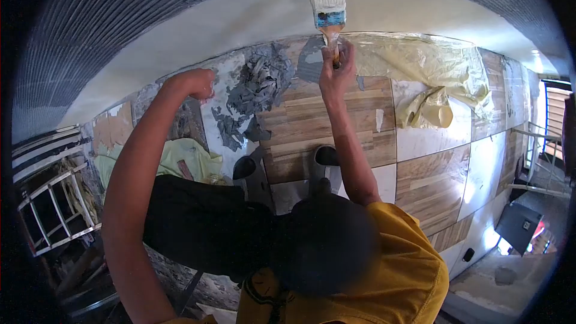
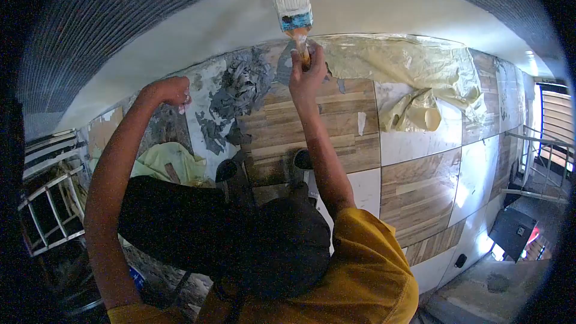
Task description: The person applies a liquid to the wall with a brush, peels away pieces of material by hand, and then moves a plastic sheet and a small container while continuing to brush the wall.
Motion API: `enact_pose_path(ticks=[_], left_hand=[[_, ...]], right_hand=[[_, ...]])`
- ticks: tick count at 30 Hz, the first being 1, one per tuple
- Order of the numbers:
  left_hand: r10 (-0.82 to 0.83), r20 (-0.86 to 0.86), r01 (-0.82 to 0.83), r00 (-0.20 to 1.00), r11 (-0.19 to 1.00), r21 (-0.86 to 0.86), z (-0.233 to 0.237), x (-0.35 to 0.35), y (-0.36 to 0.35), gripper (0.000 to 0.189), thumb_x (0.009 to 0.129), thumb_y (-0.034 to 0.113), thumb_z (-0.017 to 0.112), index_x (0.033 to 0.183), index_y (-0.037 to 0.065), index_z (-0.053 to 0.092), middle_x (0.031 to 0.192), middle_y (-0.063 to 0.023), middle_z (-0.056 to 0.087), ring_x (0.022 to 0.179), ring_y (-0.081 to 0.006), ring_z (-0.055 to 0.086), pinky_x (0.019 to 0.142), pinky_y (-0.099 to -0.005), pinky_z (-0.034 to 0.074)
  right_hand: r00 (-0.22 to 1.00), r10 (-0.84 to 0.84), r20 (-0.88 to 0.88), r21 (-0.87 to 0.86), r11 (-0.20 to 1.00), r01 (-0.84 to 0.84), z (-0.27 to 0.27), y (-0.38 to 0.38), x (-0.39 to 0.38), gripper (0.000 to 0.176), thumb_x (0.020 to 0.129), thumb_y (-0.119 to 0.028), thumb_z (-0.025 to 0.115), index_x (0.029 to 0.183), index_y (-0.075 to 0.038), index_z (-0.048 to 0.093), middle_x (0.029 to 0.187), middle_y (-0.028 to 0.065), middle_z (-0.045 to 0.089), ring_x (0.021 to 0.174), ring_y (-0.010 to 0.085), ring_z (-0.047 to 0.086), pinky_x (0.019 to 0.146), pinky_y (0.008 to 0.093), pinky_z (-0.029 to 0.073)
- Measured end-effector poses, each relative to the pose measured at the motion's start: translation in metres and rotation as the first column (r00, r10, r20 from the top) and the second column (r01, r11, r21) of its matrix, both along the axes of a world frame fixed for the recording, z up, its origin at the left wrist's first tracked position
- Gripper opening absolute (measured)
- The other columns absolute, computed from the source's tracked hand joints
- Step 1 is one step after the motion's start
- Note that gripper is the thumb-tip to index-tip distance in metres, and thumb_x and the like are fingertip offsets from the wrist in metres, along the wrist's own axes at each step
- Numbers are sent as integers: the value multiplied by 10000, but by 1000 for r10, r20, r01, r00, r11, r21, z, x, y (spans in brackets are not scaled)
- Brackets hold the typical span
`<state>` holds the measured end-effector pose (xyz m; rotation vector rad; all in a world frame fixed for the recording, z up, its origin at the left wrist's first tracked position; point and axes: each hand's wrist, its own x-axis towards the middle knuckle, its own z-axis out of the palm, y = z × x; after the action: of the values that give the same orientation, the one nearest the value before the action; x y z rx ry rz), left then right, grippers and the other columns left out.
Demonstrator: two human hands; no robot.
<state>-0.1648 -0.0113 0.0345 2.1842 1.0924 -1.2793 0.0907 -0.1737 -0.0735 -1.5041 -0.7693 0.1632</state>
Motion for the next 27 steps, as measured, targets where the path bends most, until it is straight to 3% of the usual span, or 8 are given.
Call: enact_pose_path(ticks=[6, 8, 11, 18, 21, 23, 26, 27], left_hand=[[-60, -15, 61, 998, 998, 25, -15, -16, 7, 336, 827, 222, 676, 1053, -27, 666, 1036, -249, 680, 964, -363, 673, 812, -436, 518], [-82, 132, 74, 988, 995, 65, -31, -32, 14, 353, 804, 296, 726, 874, -47, 680, 841, -241, 692, 800, -352, 691, 708, -453, 521], [-25, 98, 22, 995, 999, 34, -27, -30, 15, 349, 807, 290, 716, 853, -53, 673, 835, -240, 691, 789, -351, 690, 697, -453, 517], [-29, 26, 30, 999, 999, -20, -28, -27, 17, 351, 810, 282, 705, 888, -59, 670, 832, -223, 703, 758, -331, 689, 687, -443, 515], [-54, 100, 48, 994, 997, 57, -30, -29, 16, 353, 809, 281, 702, 920, -53, 672, 858, -220, 706, 777, -325, 689, 695, -437, 518], [21, 67, -20, 998, 1000, -18, -26, -26, 16, 360, 811, 283, 700, 947, -47, 660, 907, -223, 701, 825, -334, 686, 706, -437, 520], [-31, 54, 29, 998, 999, 29, -21, -21, 11, 336, 826, 256, 678, 988, -38, 682, 963, -240, 696, 926, -363, 682, 798, -431, 530], [-33, 54, 32, 998, 999, 26, -20, -20, 10, 336, 826, 256, 678, 988, -38, 682, 963, -240, 696, 926, -363, 682, 798, -431, 530]], right_hand=[[1000, 4, 8, 32, 999, -5, -10, 6, 0, 241, 907, -62, 637, 1112, 23, 544, 823, 101, 581, 678, 148, 520, 615, 294, 446], [998, 43, -40, 17, 999, -43, -18, 7, 1, 236, 906, -71, 639, 1106, 14, 547, 817, 108, 579, 684, 163, 533, 621, 306, 451], [1000, 17, -6, -32, 999, -17, -19, 6, 0, 246, 899, -84, 649, 1103, 11, 549, 815, 120, 584, 690, 186, 551, 628, 325, 457], [998, -51, 37, -152, 987, 56, -66, -3, -4, 285, 893, -99, 656, 1123, 24, 541, 850, 156, 604, 695, 231, 576, 634, 354, 467], [1000, -26, 18, -257, 966, 30, -76, -16, -5, 304, 879, -84, 681, 1120, 40, 542, 869, 112, 598, 776, 167, 579, 658, 314, 472], [975, -37, -217, -195, 981, -6, -47, -29, -13, 286, 889, -91, 672, 1108, 38, 541, 843, 92, 573, 745, 150, 530, 647, 304, 454], [999, -41, 16, -63, 997, 42, -42, -29, -6, 270, 894, -101, 672, 1093, 30, 546, 825, 68, 547, 720, 138, 484, 638, 295, 433], [999, -44, 16, -67, 997, 45, -36, -28, -5, 270, 894, -101, 672, 1093, 30, 546, 825, 68, 547, 720, 138, 484, 638, 295, 433]])
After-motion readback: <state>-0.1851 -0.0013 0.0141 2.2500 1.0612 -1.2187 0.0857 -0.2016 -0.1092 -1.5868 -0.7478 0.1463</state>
